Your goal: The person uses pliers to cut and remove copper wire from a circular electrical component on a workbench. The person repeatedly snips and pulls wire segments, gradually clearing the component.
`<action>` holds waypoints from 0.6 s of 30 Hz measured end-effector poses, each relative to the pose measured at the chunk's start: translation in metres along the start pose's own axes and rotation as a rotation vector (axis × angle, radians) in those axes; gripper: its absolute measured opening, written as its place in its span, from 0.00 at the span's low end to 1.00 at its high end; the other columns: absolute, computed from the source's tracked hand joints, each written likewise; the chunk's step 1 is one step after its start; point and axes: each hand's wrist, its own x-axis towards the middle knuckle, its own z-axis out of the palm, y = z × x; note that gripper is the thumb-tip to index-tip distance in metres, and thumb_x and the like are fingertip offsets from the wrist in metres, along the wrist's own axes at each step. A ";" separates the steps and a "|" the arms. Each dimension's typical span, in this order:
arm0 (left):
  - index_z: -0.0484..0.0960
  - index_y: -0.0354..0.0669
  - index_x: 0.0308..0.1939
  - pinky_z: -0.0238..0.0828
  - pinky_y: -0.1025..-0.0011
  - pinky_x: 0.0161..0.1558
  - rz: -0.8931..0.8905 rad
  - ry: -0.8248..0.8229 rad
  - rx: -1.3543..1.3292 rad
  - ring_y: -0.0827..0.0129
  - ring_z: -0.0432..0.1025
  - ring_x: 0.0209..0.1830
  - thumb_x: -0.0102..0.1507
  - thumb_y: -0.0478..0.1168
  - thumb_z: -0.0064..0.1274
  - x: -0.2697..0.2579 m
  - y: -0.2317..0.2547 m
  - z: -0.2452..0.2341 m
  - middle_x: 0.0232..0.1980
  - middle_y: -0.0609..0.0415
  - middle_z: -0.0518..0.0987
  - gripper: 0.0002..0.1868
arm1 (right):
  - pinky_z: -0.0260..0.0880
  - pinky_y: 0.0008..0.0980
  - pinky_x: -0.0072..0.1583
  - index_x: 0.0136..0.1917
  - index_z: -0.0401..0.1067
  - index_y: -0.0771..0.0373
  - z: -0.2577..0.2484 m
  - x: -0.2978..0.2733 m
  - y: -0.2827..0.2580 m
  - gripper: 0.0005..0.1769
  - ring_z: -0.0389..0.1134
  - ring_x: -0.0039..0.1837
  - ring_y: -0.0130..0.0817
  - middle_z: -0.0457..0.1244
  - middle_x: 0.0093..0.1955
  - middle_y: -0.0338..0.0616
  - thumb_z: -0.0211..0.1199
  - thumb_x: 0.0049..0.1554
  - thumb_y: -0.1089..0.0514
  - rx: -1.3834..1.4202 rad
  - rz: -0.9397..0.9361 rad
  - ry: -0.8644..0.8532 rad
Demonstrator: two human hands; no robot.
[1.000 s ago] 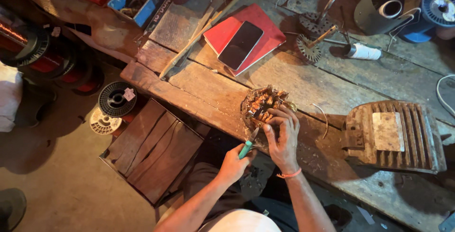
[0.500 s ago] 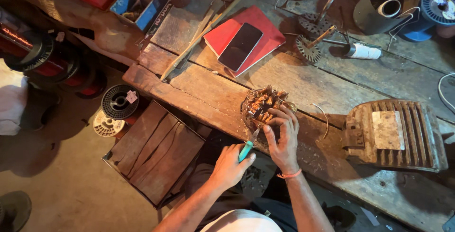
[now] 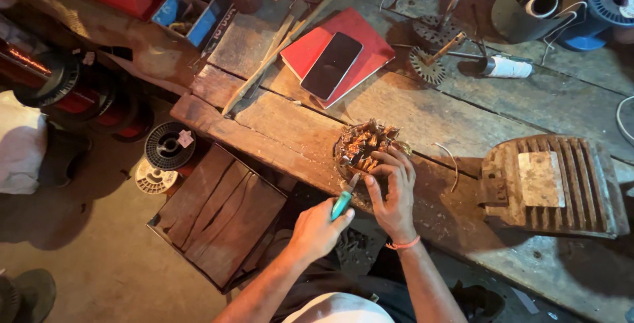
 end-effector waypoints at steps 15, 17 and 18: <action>0.80 0.39 0.43 0.68 0.51 0.46 0.164 0.168 0.187 0.46 0.70 0.45 0.64 0.52 0.54 -0.002 0.001 0.002 0.41 0.44 0.79 0.18 | 0.51 0.50 0.76 0.52 0.68 0.61 -0.002 0.001 0.000 0.09 0.56 0.77 0.52 0.65 0.67 0.46 0.63 0.62 0.57 -0.007 -0.002 0.007; 0.80 0.39 0.44 0.68 0.51 0.46 0.169 0.161 0.165 0.46 0.70 0.44 0.64 0.51 0.54 0.000 -0.002 0.004 0.41 0.44 0.79 0.18 | 0.51 0.50 0.76 0.52 0.68 0.62 -0.002 0.002 0.000 0.09 0.56 0.77 0.52 0.65 0.67 0.47 0.63 0.61 0.57 -0.005 -0.013 0.010; 0.80 0.40 0.44 0.68 0.51 0.46 0.156 0.149 0.153 0.47 0.71 0.44 0.64 0.51 0.54 0.000 -0.003 0.004 0.41 0.44 0.79 0.18 | 0.51 0.50 0.76 0.52 0.68 0.62 -0.002 0.002 0.001 0.09 0.56 0.77 0.51 0.65 0.67 0.47 0.63 0.61 0.57 -0.002 -0.011 0.011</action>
